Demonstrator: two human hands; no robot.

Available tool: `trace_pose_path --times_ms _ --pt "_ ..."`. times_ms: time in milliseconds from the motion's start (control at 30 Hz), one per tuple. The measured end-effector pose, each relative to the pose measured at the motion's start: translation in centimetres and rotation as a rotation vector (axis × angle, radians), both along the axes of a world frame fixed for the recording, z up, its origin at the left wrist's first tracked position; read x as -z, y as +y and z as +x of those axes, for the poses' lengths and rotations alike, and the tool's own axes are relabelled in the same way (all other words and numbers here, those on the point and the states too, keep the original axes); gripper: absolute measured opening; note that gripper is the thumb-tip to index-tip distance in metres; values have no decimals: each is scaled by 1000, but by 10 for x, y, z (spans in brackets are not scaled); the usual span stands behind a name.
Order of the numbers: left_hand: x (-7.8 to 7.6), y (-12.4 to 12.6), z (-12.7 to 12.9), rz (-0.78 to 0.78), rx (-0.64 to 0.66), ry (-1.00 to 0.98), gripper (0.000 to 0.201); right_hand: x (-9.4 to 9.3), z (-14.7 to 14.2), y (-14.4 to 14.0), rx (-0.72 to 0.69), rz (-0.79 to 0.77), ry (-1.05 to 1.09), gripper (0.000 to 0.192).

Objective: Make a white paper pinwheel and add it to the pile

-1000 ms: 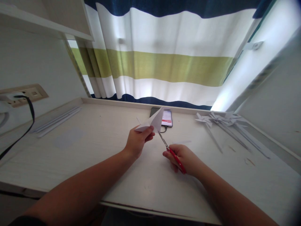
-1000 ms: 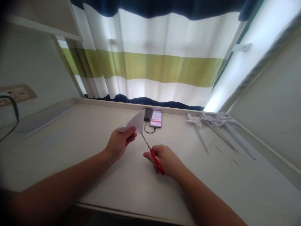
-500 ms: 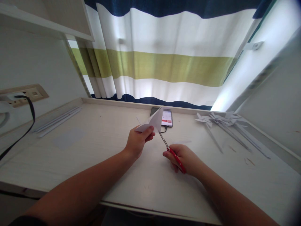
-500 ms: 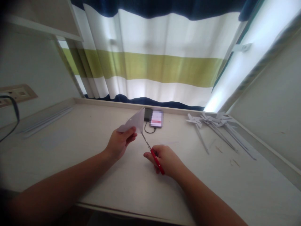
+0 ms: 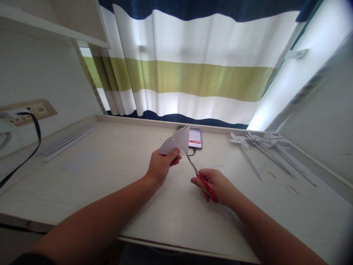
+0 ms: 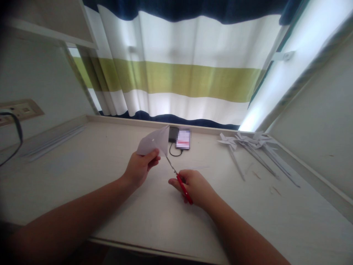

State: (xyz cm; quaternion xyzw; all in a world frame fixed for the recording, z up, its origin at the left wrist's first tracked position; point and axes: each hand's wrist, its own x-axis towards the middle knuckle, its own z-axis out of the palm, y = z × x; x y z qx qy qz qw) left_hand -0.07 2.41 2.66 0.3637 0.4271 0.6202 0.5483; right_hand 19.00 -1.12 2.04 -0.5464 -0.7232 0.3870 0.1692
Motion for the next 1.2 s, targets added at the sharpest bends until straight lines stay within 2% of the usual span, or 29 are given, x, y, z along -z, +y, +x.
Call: trace_pose_path --times_ms 167,367,567,967,1200 --pt "-1 0 0 18 6 29 34 1 -1 0 16 -25 -9 46" --pt "1 0 -1 38 -34 86 36 -1 0 -2 21 105 -15 47" --pt "2 -1 -1 50 -41 108 36 -3 -1 -5 20 155 -14 45" --pt "-3 -4 0 55 -48 94 34 -3 1 -7 17 137 4 35" --pt "-8 -9 -1 94 -39 183 33 -5 0 -7 14 145 -11 40"
